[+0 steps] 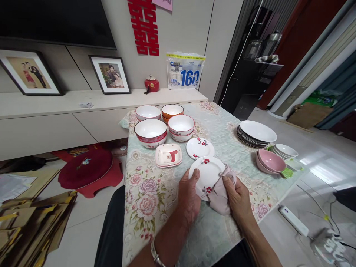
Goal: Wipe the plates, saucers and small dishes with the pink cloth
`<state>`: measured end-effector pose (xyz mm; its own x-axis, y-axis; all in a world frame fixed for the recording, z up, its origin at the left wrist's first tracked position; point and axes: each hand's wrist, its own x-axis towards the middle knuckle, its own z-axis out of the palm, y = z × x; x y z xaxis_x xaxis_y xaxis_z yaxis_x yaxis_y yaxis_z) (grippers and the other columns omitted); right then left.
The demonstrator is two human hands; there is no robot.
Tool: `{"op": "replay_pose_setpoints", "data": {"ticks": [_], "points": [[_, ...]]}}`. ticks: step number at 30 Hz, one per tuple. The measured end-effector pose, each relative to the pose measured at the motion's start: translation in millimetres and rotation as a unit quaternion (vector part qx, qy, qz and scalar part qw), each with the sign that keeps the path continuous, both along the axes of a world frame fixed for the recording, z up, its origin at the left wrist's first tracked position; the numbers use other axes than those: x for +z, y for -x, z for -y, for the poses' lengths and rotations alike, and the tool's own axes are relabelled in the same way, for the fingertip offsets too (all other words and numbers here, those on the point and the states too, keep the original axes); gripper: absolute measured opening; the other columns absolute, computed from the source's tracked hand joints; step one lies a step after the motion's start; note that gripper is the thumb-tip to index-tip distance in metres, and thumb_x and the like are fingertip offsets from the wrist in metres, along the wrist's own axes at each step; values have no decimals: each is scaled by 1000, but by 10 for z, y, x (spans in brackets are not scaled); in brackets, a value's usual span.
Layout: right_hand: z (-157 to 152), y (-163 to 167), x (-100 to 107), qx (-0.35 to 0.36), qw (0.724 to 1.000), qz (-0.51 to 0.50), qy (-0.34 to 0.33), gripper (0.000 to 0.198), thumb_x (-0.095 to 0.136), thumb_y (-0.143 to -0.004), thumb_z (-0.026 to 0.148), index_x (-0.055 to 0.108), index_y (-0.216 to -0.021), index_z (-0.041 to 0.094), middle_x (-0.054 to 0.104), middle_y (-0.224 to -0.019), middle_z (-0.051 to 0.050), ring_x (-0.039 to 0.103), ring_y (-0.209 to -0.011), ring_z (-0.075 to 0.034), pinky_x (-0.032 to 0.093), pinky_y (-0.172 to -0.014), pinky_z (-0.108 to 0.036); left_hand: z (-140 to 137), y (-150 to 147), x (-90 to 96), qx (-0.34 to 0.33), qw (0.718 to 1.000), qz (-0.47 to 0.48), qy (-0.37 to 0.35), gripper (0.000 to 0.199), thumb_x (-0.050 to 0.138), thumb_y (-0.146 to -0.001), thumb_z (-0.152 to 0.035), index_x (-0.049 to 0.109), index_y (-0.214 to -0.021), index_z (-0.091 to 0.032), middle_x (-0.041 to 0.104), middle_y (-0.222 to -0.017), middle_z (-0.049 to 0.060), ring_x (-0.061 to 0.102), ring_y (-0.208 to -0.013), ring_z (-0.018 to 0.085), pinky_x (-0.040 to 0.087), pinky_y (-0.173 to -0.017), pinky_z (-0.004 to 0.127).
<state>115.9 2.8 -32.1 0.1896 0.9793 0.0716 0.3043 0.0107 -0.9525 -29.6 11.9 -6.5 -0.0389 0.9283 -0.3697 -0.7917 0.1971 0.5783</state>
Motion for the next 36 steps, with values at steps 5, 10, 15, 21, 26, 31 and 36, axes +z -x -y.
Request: {"op": "replay_pose_setpoints", "data": {"ticks": [5, 10, 15, 21, 26, 31, 36], "points": [[-102, -242, 91, 39, 999, -24, 21, 43, 59, -87, 56, 69, -102, 17, 73, -86, -6, 65, -76, -23, 52, -65, -32, -16, 43, 6, -74, 997, -24, -15, 33, 83, -62, -29, 65, -84, -15, 70, -74, 3, 61, -64, 15, 45, -61, 27], [-231, -352, 312, 96, 993, 69, 2, 36, 59, -88, 53, 70, -94, 18, 71, -85, -4, 60, -74, -20, 48, -62, -27, -14, 45, 12, -120, 991, -64, -16, 37, 83, -62, -28, 68, -93, -15, 72, -76, 4, 63, -66, 16, 46, -63, 28], [-242, -185, 217, 81, 997, -4, 11, 42, 58, -88, 55, 69, -105, 18, 72, -89, -5, 60, -72, -20, 47, -59, -27, 8, -1, 7, -82, 996, -40, -9, 48, 83, -62, -31, 69, -104, -12, 75, -85, 8, 67, -73, 21, 50, -71, 33], [-56, -42, 65, 39, 997, -48, 34, 45, 58, -86, 59, 68, -97, 16, 69, -78, -4, 58, -68, -19, 47, -59, -27, -17, -7, -29, 8, 1000, -1, 19, 53, 85, -59, -29, 66, -105, -12, 76, -90, 8, 71, -84, 25, 52, -81, 36], [142, -87, 119, 64, 996, 44, 36, 46, 51, -89, 61, 58, -72, 19, 62, -70, -2, 54, -65, -18, 44, -57, -27, -37, 18, -37, 26, 999, 20, 26, 58, 84, -61, -28, 63, -113, -14, 76, -100, 10, 71, -88, 25, 53, -84, 37], [272, -218, 230, 57, 970, 234, -21, 41, 48, -93, 55, 60, -77, 20, 58, -72, -2, 56, -70, -20, 46, -64, -31, -51, 66, -20, 37, 999, 15, 31, 55, 81, -64, -27, 62, -114, -14, 75, -103, 11, 70, -90, 25, 53, -81, 35], [284, -188, 184, -8, 921, 362, -142, 41, 39, -101, 40, 56, -132, 19, 58, -100, -9, 58, -87, -23, 50, -74, -36, -15, 41, -46, -34, 997, -48, 53, 50, 80, -66, -32, 63, -110, -14, 75, -90, 8, 70, -79, 24, 53, -74, 35]]}}
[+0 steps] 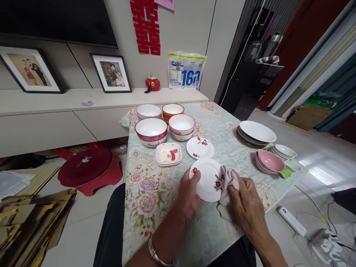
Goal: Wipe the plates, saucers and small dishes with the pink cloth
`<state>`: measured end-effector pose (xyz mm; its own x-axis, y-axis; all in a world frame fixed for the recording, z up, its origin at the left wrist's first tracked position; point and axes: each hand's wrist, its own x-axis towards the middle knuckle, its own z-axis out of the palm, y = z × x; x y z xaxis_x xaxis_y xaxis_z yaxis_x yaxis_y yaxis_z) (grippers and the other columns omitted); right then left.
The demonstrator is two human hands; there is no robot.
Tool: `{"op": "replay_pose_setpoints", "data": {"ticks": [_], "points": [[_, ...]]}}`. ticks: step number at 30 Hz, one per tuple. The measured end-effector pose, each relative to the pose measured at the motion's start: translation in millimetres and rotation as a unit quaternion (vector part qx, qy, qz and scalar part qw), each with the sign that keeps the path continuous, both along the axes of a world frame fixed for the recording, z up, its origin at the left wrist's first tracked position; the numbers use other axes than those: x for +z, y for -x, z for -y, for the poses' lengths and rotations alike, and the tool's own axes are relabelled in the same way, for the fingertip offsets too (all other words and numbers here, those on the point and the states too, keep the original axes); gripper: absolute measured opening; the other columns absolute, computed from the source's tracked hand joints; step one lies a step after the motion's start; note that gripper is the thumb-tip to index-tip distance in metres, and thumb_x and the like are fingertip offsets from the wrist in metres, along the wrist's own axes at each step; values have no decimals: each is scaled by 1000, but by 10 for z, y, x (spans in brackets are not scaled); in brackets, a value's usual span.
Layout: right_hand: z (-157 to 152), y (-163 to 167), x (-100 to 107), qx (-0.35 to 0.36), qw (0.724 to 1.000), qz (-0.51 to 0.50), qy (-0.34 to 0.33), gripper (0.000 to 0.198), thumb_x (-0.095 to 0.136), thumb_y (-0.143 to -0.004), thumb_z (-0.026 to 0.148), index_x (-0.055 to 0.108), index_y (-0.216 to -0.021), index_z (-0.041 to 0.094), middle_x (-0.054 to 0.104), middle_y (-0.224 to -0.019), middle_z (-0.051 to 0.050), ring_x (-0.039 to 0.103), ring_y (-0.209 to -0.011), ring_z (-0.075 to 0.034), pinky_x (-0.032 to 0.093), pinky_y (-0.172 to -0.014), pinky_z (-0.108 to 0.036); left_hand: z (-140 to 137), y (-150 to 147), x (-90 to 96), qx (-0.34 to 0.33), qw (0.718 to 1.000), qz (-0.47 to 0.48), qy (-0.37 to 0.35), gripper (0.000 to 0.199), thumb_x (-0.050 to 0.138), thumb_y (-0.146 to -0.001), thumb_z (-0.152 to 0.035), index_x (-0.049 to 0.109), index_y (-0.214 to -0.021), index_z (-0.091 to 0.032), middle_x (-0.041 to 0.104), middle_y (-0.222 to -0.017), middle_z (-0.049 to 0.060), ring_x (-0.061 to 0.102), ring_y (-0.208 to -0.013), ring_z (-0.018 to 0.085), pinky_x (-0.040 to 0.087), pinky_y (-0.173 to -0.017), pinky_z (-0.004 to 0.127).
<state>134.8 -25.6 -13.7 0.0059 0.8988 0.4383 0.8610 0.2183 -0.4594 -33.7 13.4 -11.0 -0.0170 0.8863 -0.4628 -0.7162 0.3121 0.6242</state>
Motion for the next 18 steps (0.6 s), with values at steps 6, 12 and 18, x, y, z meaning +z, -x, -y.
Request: {"op": "replay_pose_setpoints", "data": {"ticks": [6, 12, 18], "points": [[-187, 156, -133, 34, 985, 164, -30, 33, 46, -98, 28, 66, -120, 14, 57, -83, -10, 49, -82, -28, 48, -72, -43, 46, -47, -37, -46, 997, -16, -61, 50, 78, -70, -47, 64, -107, -16, 74, -98, 9, 69, -89, 23, 52, -76, 32], [-396, 534, -118, 78, 995, 53, -35, 32, 46, -99, 27, 65, -119, 9, 59, -98, -14, 53, -91, -27, 51, -80, -43, 42, -55, -59, -51, 995, 18, -88, 38, 74, -77, -46, 66, -102, -18, 73, -99, 8, 68, -94, 21, 50, -82, 30], [-292, 537, 47, 226, 974, -19, 16, 26, 49, -98, 20, 68, -116, 19, 63, -108, -10, 56, -101, -23, 51, -87, -38, -7, -48, -37, -32, 994, 102, -18, 34, 68, -80, -45, 66, -89, -12, 71, -85, 10, 67, -90, 23, 52, -78, 32]]}}
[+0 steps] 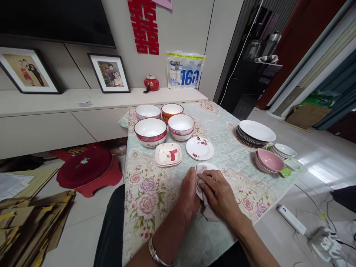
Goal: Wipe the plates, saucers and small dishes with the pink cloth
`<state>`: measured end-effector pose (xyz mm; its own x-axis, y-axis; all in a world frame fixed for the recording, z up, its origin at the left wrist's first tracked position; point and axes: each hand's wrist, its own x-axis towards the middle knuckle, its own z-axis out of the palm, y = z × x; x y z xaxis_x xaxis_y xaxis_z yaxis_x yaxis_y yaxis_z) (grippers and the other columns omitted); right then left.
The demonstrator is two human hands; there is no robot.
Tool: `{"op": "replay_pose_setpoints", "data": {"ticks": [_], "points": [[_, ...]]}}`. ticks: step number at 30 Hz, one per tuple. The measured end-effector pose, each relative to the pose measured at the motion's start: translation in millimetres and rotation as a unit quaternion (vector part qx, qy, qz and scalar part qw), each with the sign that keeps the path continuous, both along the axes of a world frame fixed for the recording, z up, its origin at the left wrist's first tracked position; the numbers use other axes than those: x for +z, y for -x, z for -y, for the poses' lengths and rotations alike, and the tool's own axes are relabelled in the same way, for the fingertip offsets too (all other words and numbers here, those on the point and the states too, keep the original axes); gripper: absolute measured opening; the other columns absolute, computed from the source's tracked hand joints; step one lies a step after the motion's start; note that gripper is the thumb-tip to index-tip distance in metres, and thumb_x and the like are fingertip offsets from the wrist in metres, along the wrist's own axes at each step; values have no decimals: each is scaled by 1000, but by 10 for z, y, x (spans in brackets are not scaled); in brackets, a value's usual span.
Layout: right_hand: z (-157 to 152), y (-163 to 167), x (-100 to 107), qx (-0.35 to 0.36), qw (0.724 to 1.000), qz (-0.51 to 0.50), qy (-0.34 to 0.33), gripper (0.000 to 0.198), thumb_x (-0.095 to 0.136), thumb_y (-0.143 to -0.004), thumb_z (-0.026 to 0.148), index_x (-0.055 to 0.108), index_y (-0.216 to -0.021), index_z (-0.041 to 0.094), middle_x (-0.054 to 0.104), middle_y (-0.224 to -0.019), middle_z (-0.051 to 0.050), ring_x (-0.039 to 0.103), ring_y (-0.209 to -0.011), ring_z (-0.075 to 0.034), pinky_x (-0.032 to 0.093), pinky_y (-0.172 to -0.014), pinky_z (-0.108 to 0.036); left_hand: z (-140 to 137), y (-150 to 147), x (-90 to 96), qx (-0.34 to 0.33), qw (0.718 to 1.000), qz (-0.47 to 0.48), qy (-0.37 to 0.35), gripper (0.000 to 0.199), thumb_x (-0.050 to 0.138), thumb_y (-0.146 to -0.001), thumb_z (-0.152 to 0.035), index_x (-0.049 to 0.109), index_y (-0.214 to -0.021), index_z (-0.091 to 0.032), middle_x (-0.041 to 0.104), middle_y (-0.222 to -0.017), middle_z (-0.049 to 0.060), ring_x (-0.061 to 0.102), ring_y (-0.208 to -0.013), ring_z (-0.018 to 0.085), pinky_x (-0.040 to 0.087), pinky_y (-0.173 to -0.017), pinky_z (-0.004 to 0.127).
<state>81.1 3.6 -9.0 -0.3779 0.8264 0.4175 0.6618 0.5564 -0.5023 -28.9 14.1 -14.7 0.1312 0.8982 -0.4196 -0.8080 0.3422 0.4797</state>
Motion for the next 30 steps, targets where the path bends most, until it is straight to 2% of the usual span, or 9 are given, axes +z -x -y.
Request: {"op": "replay_pose_setpoints", "data": {"ticks": [3, 5, 10, 13, 17, 20, 22, 26, 30], "points": [[84, -224, 76, 68, 995, -3, 68, 26, 51, -97, 19, 69, -115, 25, 65, -109, -7, 59, -102, -20, 52, -86, -33, -20, -7, 8, -4, 999, -2, 36, 32, 66, -81, -44, 65, -82, -13, 69, -75, 8, 68, -82, 23, 52, -74, 33], [90, -366, 83, 65, 993, 12, 93, 26, 52, -96, 19, 71, -113, 27, 65, -107, -6, 61, -100, -19, 53, -84, -33, -22, -13, 0, -2, 999, -13, 43, 34, 68, -79, -47, 65, -82, -13, 68, -73, 7, 67, -79, 24, 52, -71, 34], [-77, -387, -69, -73, 997, 25, 32, 24, 52, -95, 23, 71, -110, 21, 65, -105, -10, 61, -99, -24, 53, -85, -39, 6, -7, -29, -11, 999, -41, 3, 40, 69, -78, -51, 68, -93, -14, 72, -81, 8, 67, -82, 23, 51, -74, 33], [-159, -191, -131, -102, 994, 26, -4, 28, 50, -95, 23, 68, -116, 18, 64, -105, -12, 59, -100, -26, 53, -86, -44, 13, 3, -14, -11, 999, -46, -12, 42, 70, -77, -52, 68, -97, -14, 72, -81, 8, 67, -83, 23, 50, -75, 33], [-86, 1, -6, -38, 999, 22, 23, 33, 50, -95, 20, 62, -125, 19, 64, -109, -12, 58, -101, -26, 52, -88, -45, -2, 12, 3, 5, 999, -40, -11, 39, 74, -72, -50, 67, -87, -14, 69, -77, 6, 65, -79, 21, 49, -74, 32], [67, -26, 156, 38, 994, 33, 94, 31, 50, -96, 21, 62, -125, 23, 63, -107, -9, 58, -101, -23, 54, -87, -40, -16, 17, -30, 26, 998, -55, -10, 36, 77, -68, -47, 63, -75, -15, 64, -71, 2, 61, -73, 18, 48, -72, 31], [172, -96, 212, 60, 990, 57, 112, 33, 56, -94, 24, 60, -127, 24, 60, -114, -10, 58, -106, -23, 54, -89, -39, -21, 18, -61, 31, 998, -58, -8, 37, 78, -67, -47, 62, -74, -15, 62, -69, 1, 60, -71, 17, 47, -71, 31], [311, -215, 117, 41, 991, 124, 38, 46, 62, -86, 19, 57, -132, 20, 50, -139, -15, 49, -126, -31, 49, -102, -50, -26, 17, -73, 15, 999, -21, -28, 39, 79, -66, -48, 62, -78, -15, 66, -75, 4, 64, -80, 21, 48, -76, 33], [344, -221, -42, 47, 984, 148, -87, 58, 47, -86, 6, 43, -144, 15, 54, -139, -16, 49, -130, -29, 49, -105, -51, -39, 28, -5, 3, 1000, -4, 2, 33, 77, -68, -43, 61, -73, -15, 65, -70, 4, 65, -82, 23, 50, -78, 34]]}}
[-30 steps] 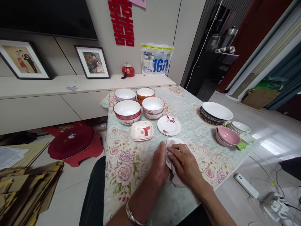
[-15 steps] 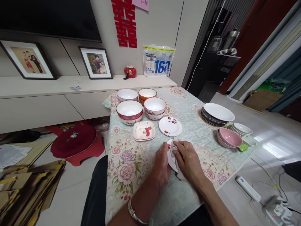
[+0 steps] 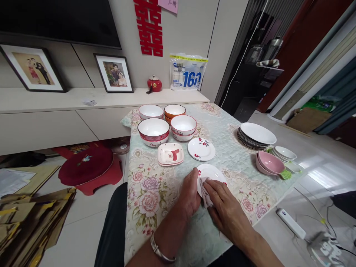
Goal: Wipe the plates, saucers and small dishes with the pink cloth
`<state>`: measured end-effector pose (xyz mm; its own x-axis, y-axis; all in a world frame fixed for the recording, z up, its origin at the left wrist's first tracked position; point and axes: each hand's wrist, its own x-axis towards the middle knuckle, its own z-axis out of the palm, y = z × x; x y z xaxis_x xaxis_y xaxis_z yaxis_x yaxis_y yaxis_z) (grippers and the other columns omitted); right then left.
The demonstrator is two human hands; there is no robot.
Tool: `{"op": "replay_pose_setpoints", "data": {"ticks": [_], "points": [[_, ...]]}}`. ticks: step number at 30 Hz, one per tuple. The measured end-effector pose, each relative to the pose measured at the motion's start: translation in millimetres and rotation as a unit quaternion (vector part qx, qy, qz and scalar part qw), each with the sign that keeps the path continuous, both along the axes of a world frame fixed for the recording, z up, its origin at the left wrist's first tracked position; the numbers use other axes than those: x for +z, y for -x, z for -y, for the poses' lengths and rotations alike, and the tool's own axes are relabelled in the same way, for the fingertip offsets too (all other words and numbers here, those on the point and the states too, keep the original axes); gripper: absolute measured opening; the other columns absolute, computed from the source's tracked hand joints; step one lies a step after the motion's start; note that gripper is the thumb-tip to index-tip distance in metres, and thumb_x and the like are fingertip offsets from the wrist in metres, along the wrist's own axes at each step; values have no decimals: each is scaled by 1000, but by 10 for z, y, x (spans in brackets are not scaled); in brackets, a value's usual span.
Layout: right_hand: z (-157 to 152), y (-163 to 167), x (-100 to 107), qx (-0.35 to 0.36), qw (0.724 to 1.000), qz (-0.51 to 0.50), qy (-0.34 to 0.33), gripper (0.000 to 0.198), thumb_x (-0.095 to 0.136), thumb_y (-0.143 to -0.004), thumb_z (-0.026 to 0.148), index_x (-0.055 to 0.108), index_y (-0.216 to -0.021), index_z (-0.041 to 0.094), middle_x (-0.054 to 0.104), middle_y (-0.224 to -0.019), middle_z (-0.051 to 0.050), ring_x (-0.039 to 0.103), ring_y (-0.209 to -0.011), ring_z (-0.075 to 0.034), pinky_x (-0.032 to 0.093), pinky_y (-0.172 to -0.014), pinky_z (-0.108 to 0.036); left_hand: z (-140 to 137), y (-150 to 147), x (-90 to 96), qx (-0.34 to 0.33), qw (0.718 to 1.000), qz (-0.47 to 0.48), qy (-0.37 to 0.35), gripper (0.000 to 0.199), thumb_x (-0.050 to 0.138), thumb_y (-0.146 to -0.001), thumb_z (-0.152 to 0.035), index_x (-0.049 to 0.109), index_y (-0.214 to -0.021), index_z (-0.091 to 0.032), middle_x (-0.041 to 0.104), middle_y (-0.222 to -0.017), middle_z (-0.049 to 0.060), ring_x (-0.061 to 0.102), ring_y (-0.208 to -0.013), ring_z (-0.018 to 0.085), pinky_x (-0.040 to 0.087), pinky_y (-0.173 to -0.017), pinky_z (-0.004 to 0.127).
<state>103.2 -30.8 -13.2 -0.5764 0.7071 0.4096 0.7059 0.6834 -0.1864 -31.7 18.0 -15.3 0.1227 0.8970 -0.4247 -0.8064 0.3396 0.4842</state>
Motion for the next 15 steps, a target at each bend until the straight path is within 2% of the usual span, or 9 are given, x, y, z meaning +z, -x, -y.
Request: {"op": "replay_pose_setpoints", "data": {"ticks": [4, 8, 12, 15], "points": [[-23, 20, 23, 21, 997, -23, -70, 67, 41, -87, 3, 31, -152, 17, 62, -130, -14, 57, -121, -26, 54, -98, -46, -9, 25, 73, -25, 999, 0, 30, 30, 63, -82, -44, 64, -78, -15, 69, -73, 8, 68, -86, 25, 52, -79, 35], [-75, -15, 124, -14, 993, -68, -99, 61, 42, -86, 3, 41, -145, 19, 68, -115, -13, 65, -105, -24, 58, -85, -39, 0, 47, 85, -43, 998, -31, 31, 39, 55, -87, -51, 67, -88, -15, 74, -87, 11, 68, -88, 26, 53, -80, 36], [-138, -102, 200, -91, 983, -134, -81, 46, 43, -86, 10, 57, -129, 22, 71, -107, -10, 68, -95, -23, 57, -80, -37, 26, 51, 59, -61, 996, -65, -21, 37, 65, -81, -47, 69, -97, -14, 73, -101, 15, 69, -86, 25, 53, -82, 40], [-197, -189, 249, -192, 953, -232, -30, 34, 51, -86, 22, 66, -117, 22, 74, -103, -7, 70, -88, -23, 57, -77, -34, 56, 53, 62, -48, 994, -94, -28, 36, 77, -71, -37, 69, -97, -14, 72, -105, 16, 68, -91, 25, 50, -88, 40]]}}
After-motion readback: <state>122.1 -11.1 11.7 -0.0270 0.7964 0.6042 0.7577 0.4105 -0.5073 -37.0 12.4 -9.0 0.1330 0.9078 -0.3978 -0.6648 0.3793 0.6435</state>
